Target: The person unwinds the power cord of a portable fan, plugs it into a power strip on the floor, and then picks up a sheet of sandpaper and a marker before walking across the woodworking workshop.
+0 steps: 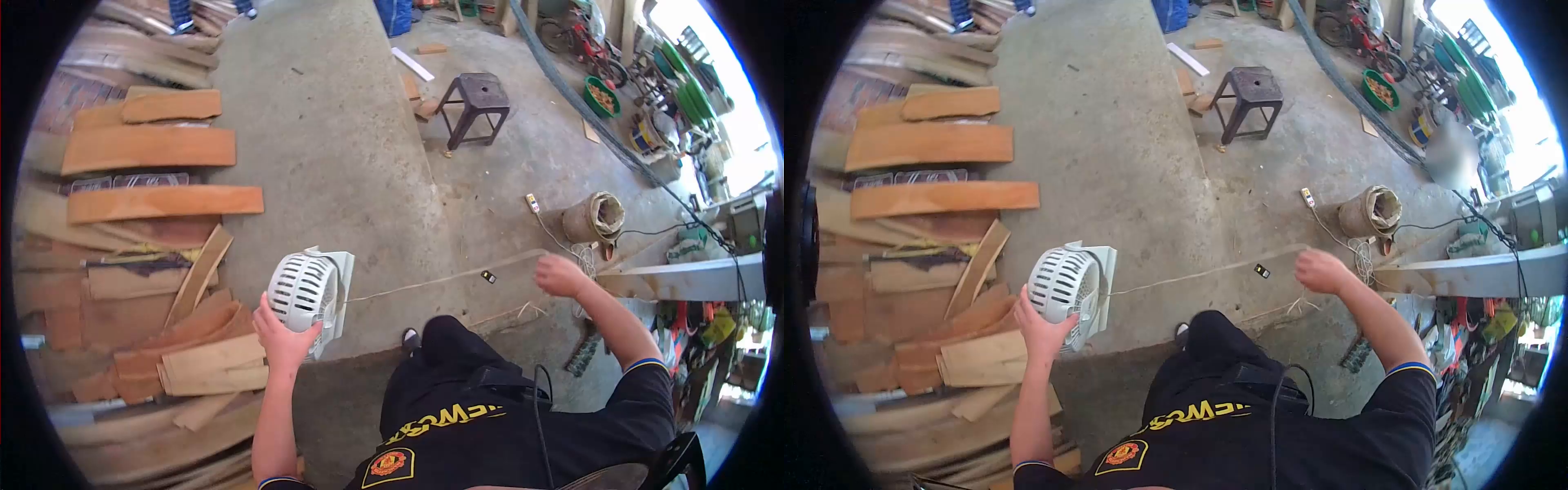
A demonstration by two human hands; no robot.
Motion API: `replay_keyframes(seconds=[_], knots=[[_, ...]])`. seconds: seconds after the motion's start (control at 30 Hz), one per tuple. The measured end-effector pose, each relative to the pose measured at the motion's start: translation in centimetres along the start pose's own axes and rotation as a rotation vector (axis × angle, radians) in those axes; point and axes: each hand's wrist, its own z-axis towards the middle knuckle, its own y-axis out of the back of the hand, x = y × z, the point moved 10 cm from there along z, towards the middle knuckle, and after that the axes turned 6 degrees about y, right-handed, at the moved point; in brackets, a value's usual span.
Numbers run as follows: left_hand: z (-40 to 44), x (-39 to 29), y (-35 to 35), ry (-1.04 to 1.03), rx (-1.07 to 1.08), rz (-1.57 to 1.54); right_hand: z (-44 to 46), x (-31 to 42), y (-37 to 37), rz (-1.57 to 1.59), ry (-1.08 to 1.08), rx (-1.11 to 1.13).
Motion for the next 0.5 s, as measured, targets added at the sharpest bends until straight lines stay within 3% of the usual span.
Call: replay_keyframes(seconds=[0.1, 0.17, 0.2, 0.23, 0.3, 0.37, 0.4, 0.5], knots=[[9.1, -2.6, 0.7, -0.028, -0.05, -0.036, 3.2, -10.1, 8.9, 0.111, -0.469, -0.468], [14.7, -6.4, 2.6, -0.106, -0.14, -0.097, 2.9, -16.8, 10.6, 0.576, -0.87, -1.002], [17.7, -9.4, 0.8, -0.196, -0.048, -0.053, 6.5, -17.9, 9.8, 0.834, -0.923, -1.007], [20.1, -10.9, 0.3, -0.203, -0.025, -0.045, 10.0, -19.9, 11.7, 1.036, -0.891, -1.087], [23.9, -15.2, -1.4, -0.421, 0.001, 0.048, 17.3, -22.3, 13.2, 1.194, -0.719, -0.994], [28.3, -18.4, -3.2, -0.441, 0.049, 0.069, 25.1, -25.4, 14.7, 1.129, -0.519, -0.839], [30.8, -21.0, -3.7, -0.546, 0.072, 0.101, 28.7, -27.9, 16.6, 1.033, -0.439, -0.826], [36.5, -26.8, -4.4, -0.733, 0.22, 0.134, 36.3, -31.4, 18.9, 0.858, -0.368, -0.804]])
